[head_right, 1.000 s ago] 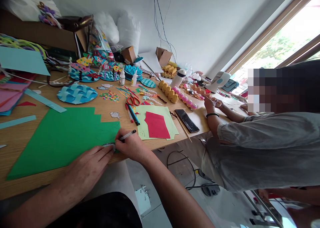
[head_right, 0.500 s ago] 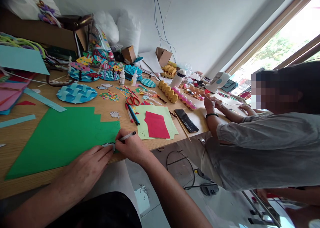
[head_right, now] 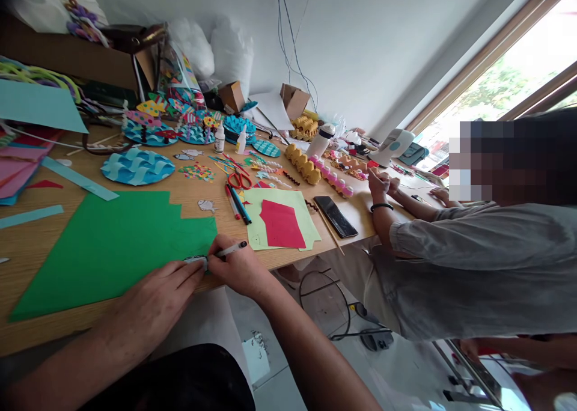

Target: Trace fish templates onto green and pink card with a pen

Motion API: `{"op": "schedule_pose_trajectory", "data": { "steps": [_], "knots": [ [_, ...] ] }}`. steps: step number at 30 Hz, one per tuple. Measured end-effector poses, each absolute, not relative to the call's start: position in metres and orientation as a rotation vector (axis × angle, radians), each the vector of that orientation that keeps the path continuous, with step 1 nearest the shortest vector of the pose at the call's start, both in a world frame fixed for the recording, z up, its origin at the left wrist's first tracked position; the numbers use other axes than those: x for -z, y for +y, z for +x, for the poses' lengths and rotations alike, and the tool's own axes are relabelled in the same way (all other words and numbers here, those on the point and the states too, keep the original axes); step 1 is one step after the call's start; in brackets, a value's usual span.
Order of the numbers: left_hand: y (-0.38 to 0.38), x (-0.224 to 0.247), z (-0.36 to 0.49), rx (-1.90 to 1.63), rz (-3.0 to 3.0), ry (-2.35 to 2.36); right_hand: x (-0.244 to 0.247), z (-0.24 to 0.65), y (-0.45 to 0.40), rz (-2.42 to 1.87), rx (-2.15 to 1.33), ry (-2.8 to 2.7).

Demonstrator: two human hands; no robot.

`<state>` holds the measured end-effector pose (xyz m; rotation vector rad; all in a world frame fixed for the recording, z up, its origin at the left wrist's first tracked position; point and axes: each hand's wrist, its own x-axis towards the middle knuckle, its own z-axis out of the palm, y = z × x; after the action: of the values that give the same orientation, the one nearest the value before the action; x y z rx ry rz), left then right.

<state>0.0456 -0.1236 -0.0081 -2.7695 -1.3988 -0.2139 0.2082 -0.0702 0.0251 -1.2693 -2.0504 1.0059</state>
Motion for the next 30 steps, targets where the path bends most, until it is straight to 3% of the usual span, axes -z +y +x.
{"op": "schedule_pose_trajectory", "data": {
  "steps": [30],
  "knots": [
    [-0.123,-0.003,0.048,0.064,-2.831,-1.51,-0.021,0.211,-0.071,-1.313,-0.911,-2.003]
  ]
}}
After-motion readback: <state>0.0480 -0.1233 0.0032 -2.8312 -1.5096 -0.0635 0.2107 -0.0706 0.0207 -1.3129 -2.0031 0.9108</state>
